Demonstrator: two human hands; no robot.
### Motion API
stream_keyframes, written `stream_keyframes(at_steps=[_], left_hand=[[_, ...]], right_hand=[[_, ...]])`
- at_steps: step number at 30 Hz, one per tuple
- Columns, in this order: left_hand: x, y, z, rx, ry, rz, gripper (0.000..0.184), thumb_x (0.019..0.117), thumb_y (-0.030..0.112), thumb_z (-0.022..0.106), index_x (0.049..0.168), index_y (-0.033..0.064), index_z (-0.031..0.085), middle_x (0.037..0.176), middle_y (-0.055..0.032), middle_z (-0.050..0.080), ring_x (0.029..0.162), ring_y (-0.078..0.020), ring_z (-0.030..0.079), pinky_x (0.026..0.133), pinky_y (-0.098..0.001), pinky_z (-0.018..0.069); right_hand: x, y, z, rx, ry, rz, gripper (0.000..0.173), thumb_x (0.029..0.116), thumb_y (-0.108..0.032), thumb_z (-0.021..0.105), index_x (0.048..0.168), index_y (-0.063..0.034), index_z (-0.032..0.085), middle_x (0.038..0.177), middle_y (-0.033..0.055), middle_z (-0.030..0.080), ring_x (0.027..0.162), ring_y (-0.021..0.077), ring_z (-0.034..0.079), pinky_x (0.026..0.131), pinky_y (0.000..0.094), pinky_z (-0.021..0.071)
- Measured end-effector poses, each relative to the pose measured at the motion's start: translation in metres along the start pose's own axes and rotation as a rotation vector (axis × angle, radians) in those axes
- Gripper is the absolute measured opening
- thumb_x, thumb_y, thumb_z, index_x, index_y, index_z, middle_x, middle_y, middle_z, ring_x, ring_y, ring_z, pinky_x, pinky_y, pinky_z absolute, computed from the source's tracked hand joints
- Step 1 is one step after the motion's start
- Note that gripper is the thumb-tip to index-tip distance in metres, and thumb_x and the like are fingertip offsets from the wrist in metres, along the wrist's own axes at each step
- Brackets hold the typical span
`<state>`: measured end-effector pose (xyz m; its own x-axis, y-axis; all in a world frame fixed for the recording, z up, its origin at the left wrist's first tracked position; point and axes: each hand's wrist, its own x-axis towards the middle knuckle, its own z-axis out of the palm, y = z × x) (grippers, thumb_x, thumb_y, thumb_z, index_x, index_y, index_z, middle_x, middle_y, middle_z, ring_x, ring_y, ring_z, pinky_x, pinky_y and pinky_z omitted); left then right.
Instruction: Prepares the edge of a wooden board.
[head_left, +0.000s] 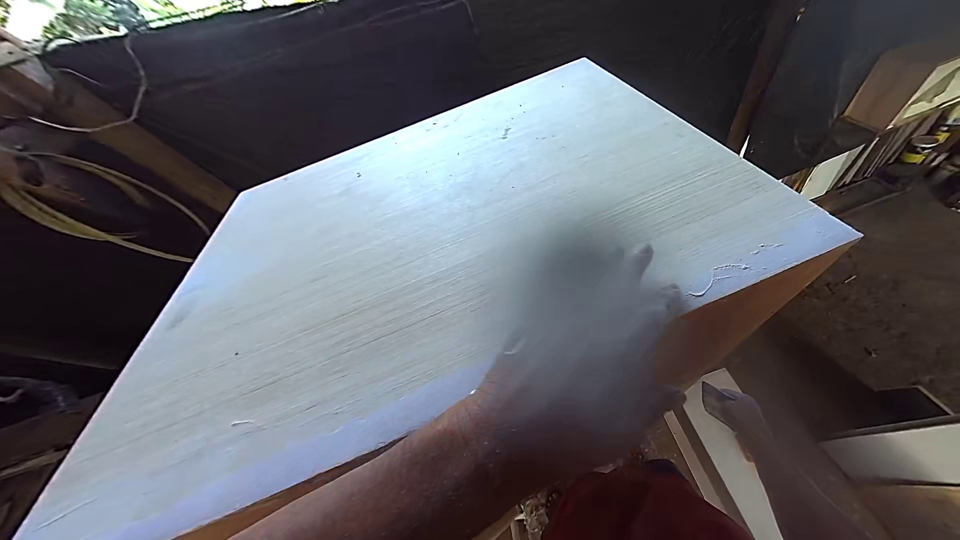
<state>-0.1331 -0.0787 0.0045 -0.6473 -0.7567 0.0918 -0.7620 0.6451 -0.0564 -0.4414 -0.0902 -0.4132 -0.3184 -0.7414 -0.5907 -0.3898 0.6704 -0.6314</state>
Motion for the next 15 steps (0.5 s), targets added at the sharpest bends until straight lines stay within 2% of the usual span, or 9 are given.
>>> stream_keyframes(at_steps=[2, 4, 7, 9, 12, 15], left_hand=[[-0.009, -0.007, 0.003, 0.017, 0.02, -0.046, 0.072, 0.0967, 0.071, 0.04, 0.153, 0.0266, 0.049, 0.169, -0.0052, 0.027, 0.155, -0.0274, 0.028, 0.119, -0.0612, 0.0299], [-0.019, -0.01, 0.004, 0.009, 0.016, -0.06, 0.075, 0.0963, 0.072, 0.038, 0.155, 0.0273, 0.046, 0.17, -0.0037, 0.024, 0.156, -0.0261, 0.025, 0.12, -0.061, 0.029], [-0.032, -0.011, 0.005, 0.007, 0.044, -0.061, 0.069, 0.0953, 0.073, 0.04, 0.15, 0.0322, 0.052, 0.169, -0.0008, 0.029, 0.155, -0.0249, 0.028, 0.12, -0.0612, 0.0296], [-0.036, -0.014, 0.005, 0.031, 0.061, -0.091, 0.07, 0.096, 0.073, 0.038, 0.15, 0.0324, 0.052, 0.168, -0.0025, 0.029, 0.155, -0.0268, 0.029, 0.119, -0.063, 0.0295], [-0.044, -0.012, 0.004, -0.015, 0.078, -0.055, 0.065, 0.0982, 0.07, 0.04, 0.149, 0.0314, 0.053, 0.168, -0.0059, 0.03, 0.154, -0.0287, 0.03, 0.119, -0.0634, 0.0308], [-0.051, -0.009, 0.003, -0.037, 0.103, -0.044, 0.062, 0.0994, 0.068, 0.041, 0.15, 0.033, 0.053, 0.167, -0.0034, 0.032, 0.153, -0.0264, 0.032, 0.118, -0.0616, 0.0331]], right_hand=[[0.002, 0.004, 0.004, 0.009, -0.008, -0.007, 0.027, 0.0998, -0.005, 0.055, 0.12, -0.0001, 0.071, 0.123, 0.0264, 0.066, 0.119, 0.0394, 0.061, 0.102, 0.0608, 0.0448], [0.003, 0.009, 0.006, 0.013, -0.016, 0.007, 0.027, 0.1, -0.006, 0.055, 0.122, -0.0007, 0.071, 0.125, 0.0265, 0.066, 0.121, 0.0393, 0.06, 0.103, 0.0605, 0.0443], [-0.001, 0.017, 0.007, 0.033, -0.008, 0.042, 0.028, 0.0994, -0.004, 0.055, 0.122, -0.0019, 0.071, 0.125, 0.026, 0.066, 0.12, 0.0383, 0.061, 0.102, 0.0595, 0.0449], [0.001, 0.024, 0.006, 0.027, 0.0, 0.054, 0.028, 0.0986, -0.003, 0.055, 0.122, -0.0025, 0.071, 0.126, 0.0259, 0.066, 0.12, 0.0384, 0.061, 0.102, 0.06, 0.045], [0.006, 0.032, 0.004, -0.009, 0.005, 0.058, 0.028, 0.099, -0.005, 0.055, 0.121, -0.0027, 0.071, 0.125, 0.026, 0.066, 0.12, 0.0399, 0.061, 0.101, 0.0618, 0.0454], [0.004, 0.03, 0.004, -0.002, -0.01, 0.065, 0.029, 0.0994, -0.005, 0.054, 0.123, -0.0027, 0.071, 0.125, 0.0267, 0.065, 0.12, 0.0407, 0.06, 0.1, 0.0625, 0.0452]])
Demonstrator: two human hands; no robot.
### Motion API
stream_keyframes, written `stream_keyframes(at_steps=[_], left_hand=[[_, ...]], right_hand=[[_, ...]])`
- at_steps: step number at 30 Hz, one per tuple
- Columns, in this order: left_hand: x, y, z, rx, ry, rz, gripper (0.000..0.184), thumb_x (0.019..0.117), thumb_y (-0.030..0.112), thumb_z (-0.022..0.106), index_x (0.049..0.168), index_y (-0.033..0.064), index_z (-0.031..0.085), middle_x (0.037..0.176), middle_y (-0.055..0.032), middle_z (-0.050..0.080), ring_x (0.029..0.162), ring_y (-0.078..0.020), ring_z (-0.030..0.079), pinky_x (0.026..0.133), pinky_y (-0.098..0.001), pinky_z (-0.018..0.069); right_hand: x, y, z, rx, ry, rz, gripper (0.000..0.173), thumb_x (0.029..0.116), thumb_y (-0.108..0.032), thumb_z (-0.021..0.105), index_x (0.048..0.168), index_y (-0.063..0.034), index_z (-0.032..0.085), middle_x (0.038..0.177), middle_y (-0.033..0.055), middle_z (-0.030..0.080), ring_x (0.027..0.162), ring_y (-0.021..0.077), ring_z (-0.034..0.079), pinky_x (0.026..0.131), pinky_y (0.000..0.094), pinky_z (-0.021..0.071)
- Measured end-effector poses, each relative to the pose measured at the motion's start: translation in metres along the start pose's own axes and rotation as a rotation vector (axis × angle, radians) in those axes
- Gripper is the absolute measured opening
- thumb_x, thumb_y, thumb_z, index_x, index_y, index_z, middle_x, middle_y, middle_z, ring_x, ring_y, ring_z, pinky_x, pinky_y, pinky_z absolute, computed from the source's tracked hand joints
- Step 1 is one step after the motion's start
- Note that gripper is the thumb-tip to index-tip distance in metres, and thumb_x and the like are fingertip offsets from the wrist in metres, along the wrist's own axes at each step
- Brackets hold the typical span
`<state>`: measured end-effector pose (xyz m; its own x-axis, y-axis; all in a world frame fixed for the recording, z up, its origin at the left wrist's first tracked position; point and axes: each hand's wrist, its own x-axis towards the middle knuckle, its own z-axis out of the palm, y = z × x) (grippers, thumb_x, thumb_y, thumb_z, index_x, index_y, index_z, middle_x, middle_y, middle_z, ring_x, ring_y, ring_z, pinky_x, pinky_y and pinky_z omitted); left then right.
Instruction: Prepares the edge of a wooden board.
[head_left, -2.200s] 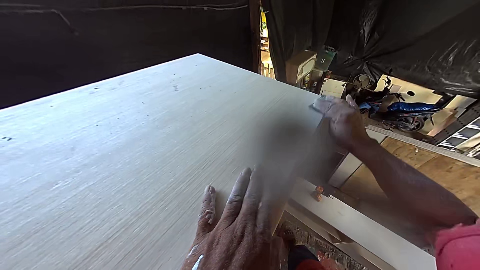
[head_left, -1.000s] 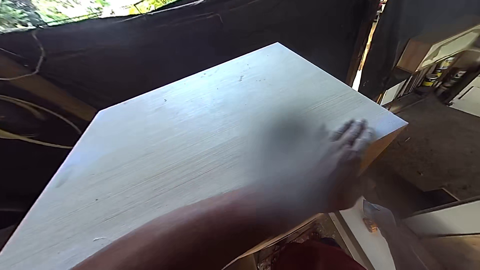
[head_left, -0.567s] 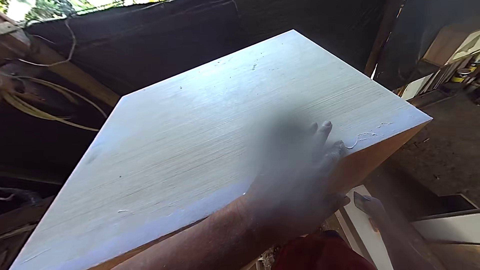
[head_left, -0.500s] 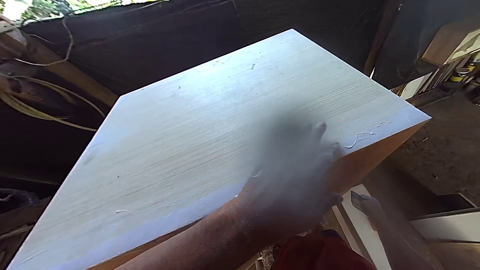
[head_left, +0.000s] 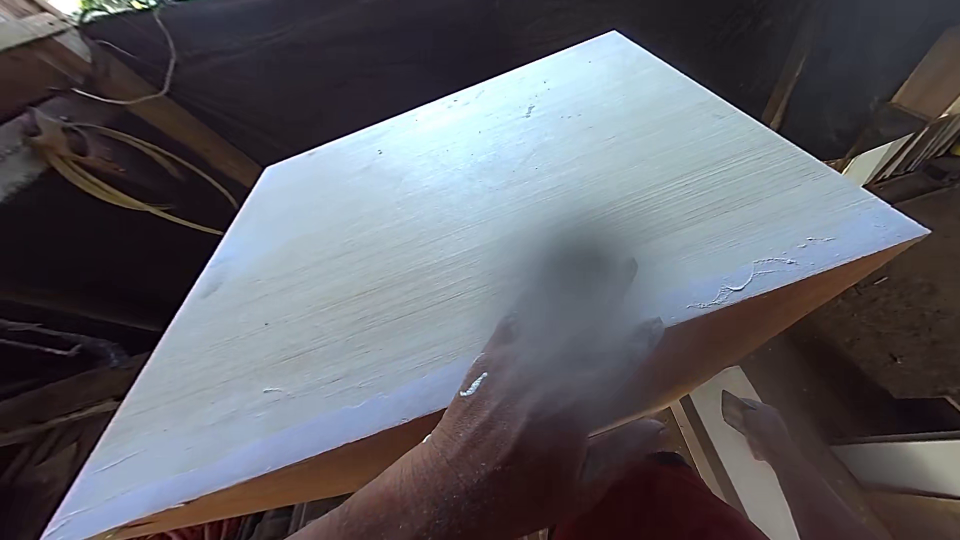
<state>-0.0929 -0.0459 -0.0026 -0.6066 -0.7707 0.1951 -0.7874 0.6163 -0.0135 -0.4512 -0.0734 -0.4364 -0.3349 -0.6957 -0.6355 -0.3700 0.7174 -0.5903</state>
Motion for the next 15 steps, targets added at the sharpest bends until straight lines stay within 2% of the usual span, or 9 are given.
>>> stream_keyframes(at_steps=[2, 4, 11, 15], left_hand=[[-0.001, -0.002, 0.0, 0.031, -0.01, -0.048, 0.063, 0.0989, 0.069, 0.039, 0.149, 0.034, 0.053, 0.168, -0.0038, 0.03, 0.154, -0.0274, 0.03, 0.119, -0.0627, 0.0311], [-0.001, -0.002, 0.0, 0.04, -0.02, -0.061, 0.066, 0.0991, 0.069, 0.038, 0.149, 0.0293, 0.054, 0.168, -0.0065, 0.031, 0.154, -0.029, 0.029, 0.119, -0.0633, 0.03], [-0.01, -0.008, -0.003, 0.098, 0.005, -0.135, 0.072, 0.0964, 0.071, 0.042, 0.147, 0.0223, 0.058, 0.168, -0.0067, 0.03, 0.154, -0.028, 0.029, 0.121, -0.061, 0.0293], [-0.023, -0.004, -0.006, 0.09, 0.013, -0.14, 0.065, 0.0971, 0.071, 0.042, 0.143, 0.0294, 0.061, 0.166, -0.0046, 0.034, 0.153, -0.0266, 0.033, 0.118, -0.0587, 0.0341]], right_hand=[[0.0, -0.003, 0.002, 0.002, -0.009, 0.003, 0.029, 0.0992, -0.005, 0.054, 0.122, -0.0032, 0.071, 0.125, 0.0263, 0.066, 0.119, 0.0399, 0.061, 0.099, 0.0624, 0.0455], [0.001, -0.008, 0.005, 0.006, -0.018, -0.007, 0.027, 0.0997, -0.005, 0.055, 0.121, -0.0022, 0.072, 0.125, 0.0268, 0.066, 0.119, 0.0397, 0.061, 0.101, 0.0615, 0.0451], [0.005, -0.013, 0.02, -0.048, -0.061, -0.047, 0.026, 0.1025, -0.009, 0.055, 0.121, -0.0005, 0.071, 0.125, 0.0268, 0.066, 0.12, 0.04, 0.06, 0.102, 0.0618, 0.0436], [0.01, 0.0, 0.024, -0.065, -0.072, -0.041, 0.026, 0.103, -0.012, 0.055, 0.121, -0.0016, 0.071, 0.126, 0.0264, 0.066, 0.121, 0.0404, 0.06, 0.102, 0.0627, 0.0439]])
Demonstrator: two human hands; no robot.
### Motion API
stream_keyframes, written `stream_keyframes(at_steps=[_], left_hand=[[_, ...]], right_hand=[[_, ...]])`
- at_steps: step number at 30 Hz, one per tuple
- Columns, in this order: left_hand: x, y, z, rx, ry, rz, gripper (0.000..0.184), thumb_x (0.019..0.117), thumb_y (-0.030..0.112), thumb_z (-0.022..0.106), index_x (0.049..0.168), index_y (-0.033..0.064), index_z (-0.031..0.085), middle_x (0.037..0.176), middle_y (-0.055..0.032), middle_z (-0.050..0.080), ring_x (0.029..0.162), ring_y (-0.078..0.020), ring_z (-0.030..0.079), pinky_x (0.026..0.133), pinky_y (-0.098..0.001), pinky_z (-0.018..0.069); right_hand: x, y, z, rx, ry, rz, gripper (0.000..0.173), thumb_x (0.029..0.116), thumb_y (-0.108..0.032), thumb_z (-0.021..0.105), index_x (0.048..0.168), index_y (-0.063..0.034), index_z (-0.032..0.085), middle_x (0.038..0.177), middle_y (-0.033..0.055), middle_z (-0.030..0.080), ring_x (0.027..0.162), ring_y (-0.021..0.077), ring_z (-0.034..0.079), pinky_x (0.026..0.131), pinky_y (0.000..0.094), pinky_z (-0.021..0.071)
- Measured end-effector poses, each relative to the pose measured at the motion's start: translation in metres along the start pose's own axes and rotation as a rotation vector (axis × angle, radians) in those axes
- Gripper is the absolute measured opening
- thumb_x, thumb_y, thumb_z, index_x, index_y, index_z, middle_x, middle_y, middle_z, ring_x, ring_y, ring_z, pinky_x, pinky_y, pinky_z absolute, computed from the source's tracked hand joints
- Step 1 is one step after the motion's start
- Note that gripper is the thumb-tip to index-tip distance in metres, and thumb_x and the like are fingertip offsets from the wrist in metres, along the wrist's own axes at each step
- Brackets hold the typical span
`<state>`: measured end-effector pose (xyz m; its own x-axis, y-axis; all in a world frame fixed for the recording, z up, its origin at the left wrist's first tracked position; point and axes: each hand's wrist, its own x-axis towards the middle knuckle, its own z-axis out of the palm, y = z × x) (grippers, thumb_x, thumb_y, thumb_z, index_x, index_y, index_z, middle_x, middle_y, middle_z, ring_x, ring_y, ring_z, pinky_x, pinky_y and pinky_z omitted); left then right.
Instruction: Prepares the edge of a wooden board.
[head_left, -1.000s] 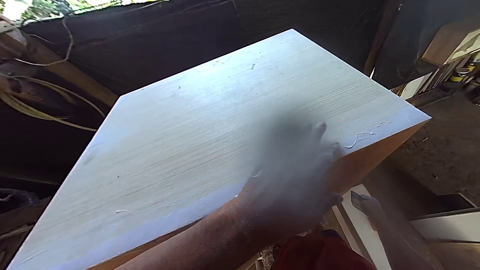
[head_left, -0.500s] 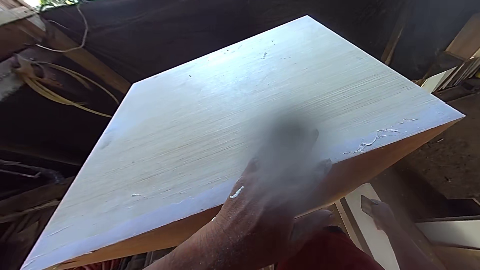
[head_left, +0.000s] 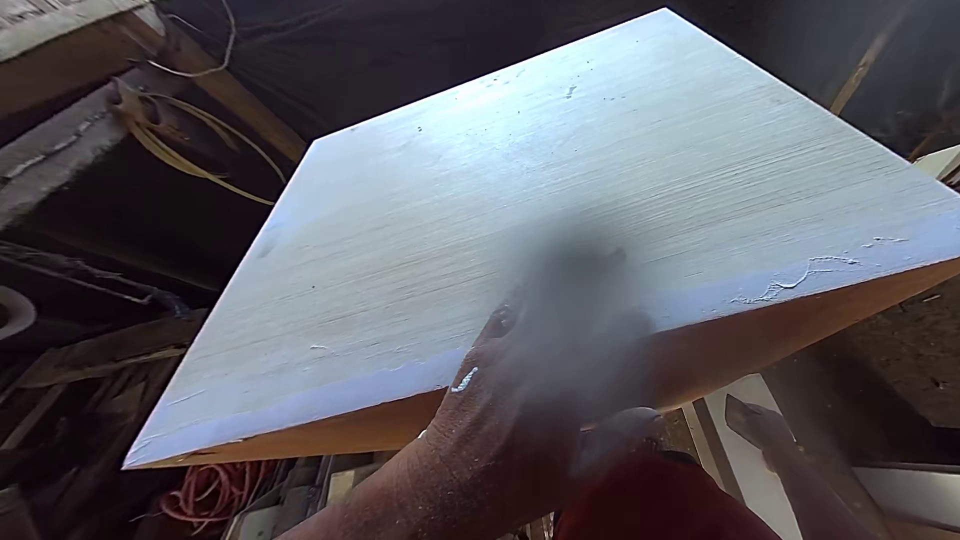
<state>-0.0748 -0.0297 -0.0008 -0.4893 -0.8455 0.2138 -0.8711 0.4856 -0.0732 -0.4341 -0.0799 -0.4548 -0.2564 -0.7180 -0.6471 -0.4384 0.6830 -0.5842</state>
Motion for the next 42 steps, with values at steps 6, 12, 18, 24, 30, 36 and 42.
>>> stream_keyframes(at_steps=[6, 12, 18, 24, 30, 36, 42], left_hand=[[-0.017, -0.006, -0.003, 0.032, 0.003, -0.049, 0.066, 0.0968, 0.07, 0.042, 0.144, 0.0284, 0.06, 0.166, -0.0077, 0.033, 0.154, -0.0289, 0.03, 0.119, -0.06, 0.0322], [-0.033, -0.009, -0.005, 0.049, -0.006, -0.145, 0.069, 0.0962, 0.072, 0.043, 0.142, 0.0238, 0.062, 0.166, -0.0077, 0.034, 0.153, -0.0283, 0.033, 0.12, -0.0595, 0.0312], [-0.042, -0.013, -0.006, 0.067, -0.004, -0.241, 0.074, 0.0944, 0.074, 0.043, 0.146, 0.023, 0.058, 0.167, -0.009, 0.033, 0.153, -0.0288, 0.031, 0.121, -0.0578, 0.0309], [-0.059, -0.014, -0.01, 0.04, 0.008, -0.267, 0.065, 0.0944, 0.072, 0.048, 0.141, 0.0294, 0.063, 0.166, -0.0049, 0.035, 0.154, -0.025, 0.031, 0.123, -0.0552, 0.031], [-0.075, -0.019, -0.011, 0.058, 0.008, -0.346, 0.069, 0.0932, 0.073, 0.05, 0.144, 0.0266, 0.06, 0.166, -0.0072, 0.033, 0.154, -0.0267, 0.029, 0.123, -0.0564, 0.0302], [-0.085, -0.024, -0.01, 0.107, 0.001, -0.415, 0.075, 0.0914, 0.074, 0.051, 0.146, 0.0242, 0.059, 0.166, -0.0113, 0.033, 0.154, -0.0289, 0.029, 0.122, -0.0563, 0.0301], [-0.099, -0.026, -0.013, 0.133, 0.004, -0.449, 0.072, 0.0909, 0.075, 0.052, 0.142, 0.0254, 0.062, 0.165, -0.0086, 0.036, 0.153, -0.0275, 0.031, 0.121, -0.0539, 0.0336]], right_hand=[[0.003, 0.009, -0.003, -0.058, 0.0, 0.016, 0.028, 0.103, -0.011, 0.053, 0.122, 0.0001, 0.07, 0.126, 0.0295, 0.064, 0.121, 0.044, 0.059, 0.102, 0.065, 0.043], [0.005, 0.002, 0.0, -0.037, -0.003, 0.022, 0.027, 0.1036, -0.011, 0.053, 0.121, -0.0004, 0.07, 0.126, 0.0288, 0.064, 0.12, 0.0424, 0.06, 0.101, 0.0644, 0.0433], [0.005, 0.0, 0.006, -0.047, -0.031, -0.01, 0.027, 0.105, -0.015, 0.054, 0.121, 0.0, 0.07, 0.126, 0.0287, 0.065, 0.121, 0.0423, 0.06, 0.102, 0.0644, 0.043], [0.009, 0.007, 0.01, -0.054, -0.032, -0.026, 0.029, 0.1052, -0.016, 0.053, 0.121, 0.0022, 0.069, 0.126, 0.031, 0.063, 0.121, 0.0439, 0.059, 0.102, 0.0657, 0.0422], [0.006, 0.009, 0.013, -0.078, -0.036, -0.012, 0.029, 0.1052, -0.018, 0.054, 0.12, 0.0026, 0.069, 0.124, 0.0304, 0.064, 0.118, 0.0436, 0.06, 0.1, 0.0651, 0.0436], [0.0, 0.003, 0.011, -0.197, -0.054, -0.024, 0.035, 0.1063, -0.022, 0.052, 0.12, 0.0067, 0.068, 0.128, 0.0339, 0.062, 0.123, 0.0461, 0.058, 0.103, 0.0654, 0.0417], [0.003, 0.003, 0.015, -0.236, -0.101, -0.018, 0.035, 0.1056, -0.021, 0.052, 0.125, 0.0053, 0.066, 0.13, 0.0318, 0.061, 0.124, 0.0422, 0.058, 0.105, 0.0613, 0.0426]])
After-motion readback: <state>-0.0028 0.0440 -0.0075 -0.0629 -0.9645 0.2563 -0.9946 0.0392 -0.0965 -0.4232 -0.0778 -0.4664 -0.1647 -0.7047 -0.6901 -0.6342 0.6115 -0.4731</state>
